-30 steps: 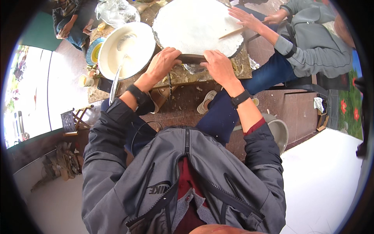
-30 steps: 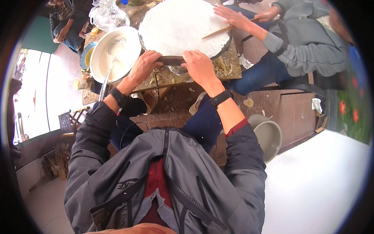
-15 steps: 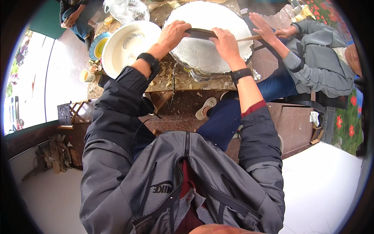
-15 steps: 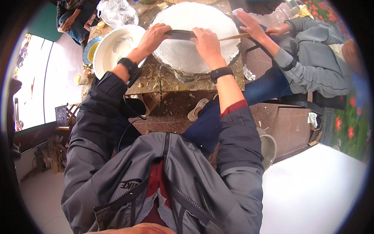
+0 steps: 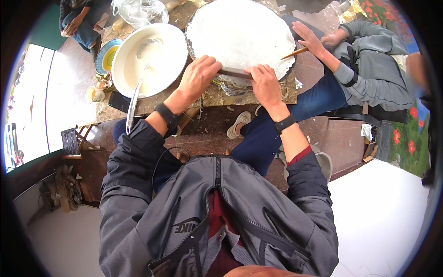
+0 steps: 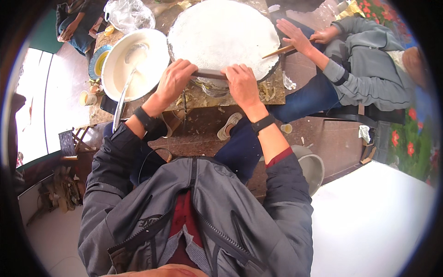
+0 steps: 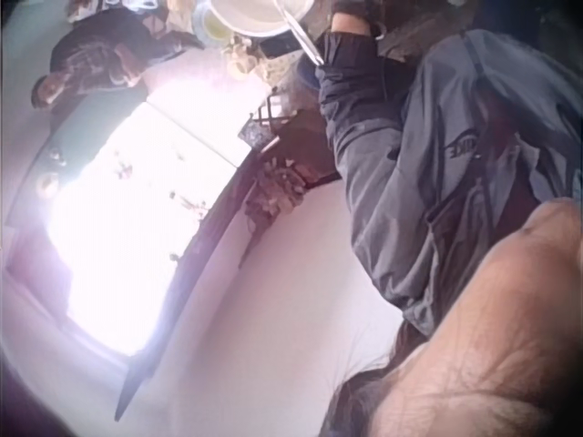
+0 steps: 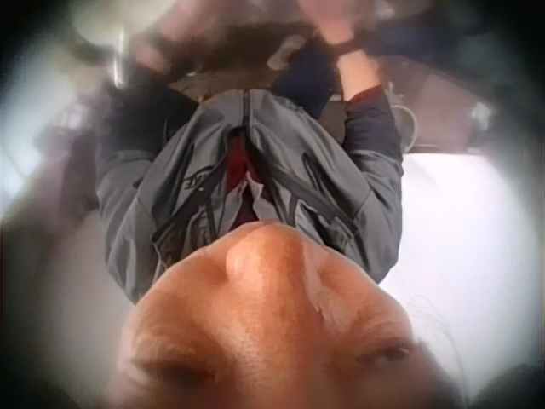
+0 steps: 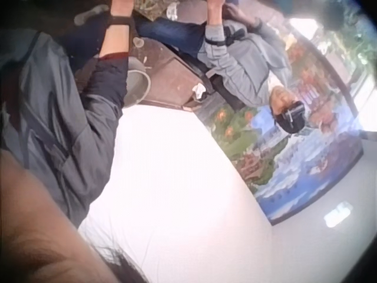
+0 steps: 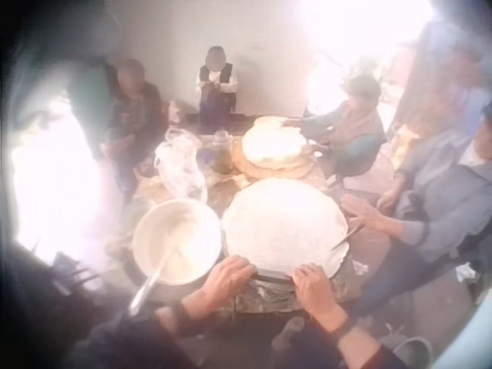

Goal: The person ladles batter onto a hot griddle, spreads it into a thin circle with a wooden spreader, cooks the crepe, then lifts and removes it. The process repeats with a second crepe.

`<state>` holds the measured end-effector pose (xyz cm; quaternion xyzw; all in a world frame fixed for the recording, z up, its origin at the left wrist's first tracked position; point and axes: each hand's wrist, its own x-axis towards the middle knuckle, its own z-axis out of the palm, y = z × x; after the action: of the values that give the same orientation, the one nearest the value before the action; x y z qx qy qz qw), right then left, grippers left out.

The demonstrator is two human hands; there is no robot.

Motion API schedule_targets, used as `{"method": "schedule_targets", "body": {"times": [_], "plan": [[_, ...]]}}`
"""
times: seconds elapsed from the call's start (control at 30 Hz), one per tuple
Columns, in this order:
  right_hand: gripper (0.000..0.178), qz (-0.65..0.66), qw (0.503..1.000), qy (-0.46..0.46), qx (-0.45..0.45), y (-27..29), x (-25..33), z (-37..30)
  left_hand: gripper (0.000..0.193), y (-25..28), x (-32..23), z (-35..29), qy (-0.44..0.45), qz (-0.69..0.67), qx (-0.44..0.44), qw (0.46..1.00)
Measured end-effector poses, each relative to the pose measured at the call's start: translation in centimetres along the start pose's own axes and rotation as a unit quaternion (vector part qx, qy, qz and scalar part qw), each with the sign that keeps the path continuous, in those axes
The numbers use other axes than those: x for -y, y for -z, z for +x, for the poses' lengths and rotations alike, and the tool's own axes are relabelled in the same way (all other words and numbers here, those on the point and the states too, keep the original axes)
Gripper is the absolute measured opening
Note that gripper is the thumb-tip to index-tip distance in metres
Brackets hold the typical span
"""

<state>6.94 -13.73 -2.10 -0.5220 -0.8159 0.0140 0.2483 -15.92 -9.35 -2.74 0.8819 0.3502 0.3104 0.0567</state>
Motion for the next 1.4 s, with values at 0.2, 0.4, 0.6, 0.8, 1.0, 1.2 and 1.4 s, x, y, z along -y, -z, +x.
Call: {"method": "schedule_targets", "body": {"times": [0.2,0.4,0.6,0.8,1.0,1.2,1.4], "plan": [[0.018,0.040,0.997,-0.017,0.056,1.0,-0.4,0.2,0.013,0.6,0.2,-0.1,0.016,-0.063,0.048,0.997],[0.037,0.140,0.976,-0.129,0.104,0.0,-5.7,7.0,0.034,-2.6,6.4,7.1,0.144,-0.104,0.159,0.971],[0.036,0.126,0.976,-0.158,0.077,-1.2,-10.0,11.4,0.036,-4.8,10.9,13.5,0.097,-0.033,0.169,0.980],[0.025,-0.024,0.991,-0.113,-0.066,-0.6,-11.6,13.4,0.016,-5.5,9.9,17.6,0.021,0.038,0.032,0.999],[0.018,-0.054,0.995,-0.050,-0.068,-0.8,-8.4,7.3,0.012,-4.8,6.7,12.3,-0.044,0.037,0.019,0.998],[0.019,-0.073,0.994,-0.038,-0.074,-0.4,-1.8,1.2,0.008,-1.4,2.6,4.5,-0.078,0.020,0.016,0.997],[0.022,-0.033,0.997,-0.047,-0.046,1.4,2.3,-3.9,0.007,0.9,-1.4,-0.1,-0.072,0.002,0.046,0.996]]}}
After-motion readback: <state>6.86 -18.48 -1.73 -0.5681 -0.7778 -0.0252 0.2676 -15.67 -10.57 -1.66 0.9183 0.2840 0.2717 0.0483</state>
